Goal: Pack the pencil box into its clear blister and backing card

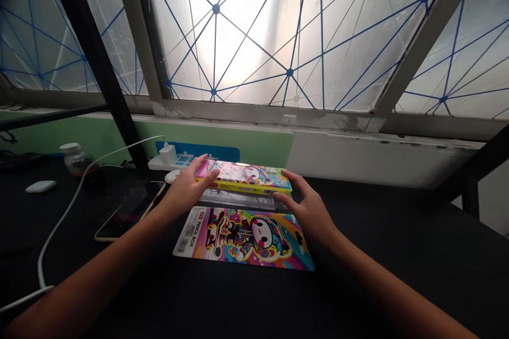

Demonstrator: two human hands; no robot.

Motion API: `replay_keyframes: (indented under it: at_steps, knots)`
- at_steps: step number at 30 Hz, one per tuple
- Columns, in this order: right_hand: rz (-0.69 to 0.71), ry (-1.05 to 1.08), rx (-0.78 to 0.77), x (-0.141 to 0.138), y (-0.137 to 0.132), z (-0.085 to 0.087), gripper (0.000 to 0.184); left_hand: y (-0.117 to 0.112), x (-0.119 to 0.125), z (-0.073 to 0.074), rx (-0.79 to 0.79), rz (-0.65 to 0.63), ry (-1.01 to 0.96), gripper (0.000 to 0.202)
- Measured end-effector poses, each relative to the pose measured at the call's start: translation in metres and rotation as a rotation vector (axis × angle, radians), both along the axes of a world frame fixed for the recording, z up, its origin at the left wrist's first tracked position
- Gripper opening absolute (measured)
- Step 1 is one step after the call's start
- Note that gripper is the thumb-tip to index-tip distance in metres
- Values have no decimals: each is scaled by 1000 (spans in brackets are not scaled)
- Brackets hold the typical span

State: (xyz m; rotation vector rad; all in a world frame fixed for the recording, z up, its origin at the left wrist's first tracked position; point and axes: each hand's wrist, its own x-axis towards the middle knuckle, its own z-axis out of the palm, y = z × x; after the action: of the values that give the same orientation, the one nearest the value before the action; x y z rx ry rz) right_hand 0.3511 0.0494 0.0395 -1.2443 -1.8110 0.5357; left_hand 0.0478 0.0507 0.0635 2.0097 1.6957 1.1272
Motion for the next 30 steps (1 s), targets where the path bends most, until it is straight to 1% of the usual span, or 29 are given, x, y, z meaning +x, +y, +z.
replay_keyframes:
  at_steps: [2,4,7,9,11,13,17,19,20,22,24,25,26,28,29,30]
  knots:
    - [19,-73,17,-9,19,-8,58,16,-6,-7,-23,53,15,68]
    - [29,-178,12,-14,30,-19,57,23,-12,-20,-47,70,30,69]
    - [25,-282,6,-14,35,-34,56,22,-19,-33,-105,24,68,74]
    - [27,-362,24,-11,34,-39,53,19,-20,-36,-141,-4,122,75]
    - [39,-479,58,-7,31,-40,49,18,-20,-36,-157,-24,194,75]
    - [34,-583,124,-3,28,-38,46,17,-18,-35,-153,-33,265,76]
    - [12,-687,362,-5,15,-29,39,14,-10,-39,-197,-26,425,80]
    - [77,-680,443,-13,2,-24,34,12,-4,-41,-191,-32,485,80]
    - [140,-668,458,-18,-5,-22,32,10,-1,-41,-161,-31,502,78]
    - [313,-657,423,-32,-21,-20,32,8,8,-40,-65,-32,523,73]
    - [480,-670,295,-45,-35,-20,40,7,17,-39,21,-61,536,70]
    - [542,-681,210,-51,-41,-20,49,7,21,-39,45,-84,544,69]
    - [585,-691,124,-55,-44,-20,60,7,24,-39,51,-110,556,68]
    - [623,-693,-10,-58,-47,-21,79,8,27,-41,25,-152,591,65]
    - [629,-689,-51,-57,-47,-20,85,8,26,-43,4,-166,606,63]
    - [629,-686,-79,-55,-47,-19,87,9,25,-43,-16,-174,615,61]
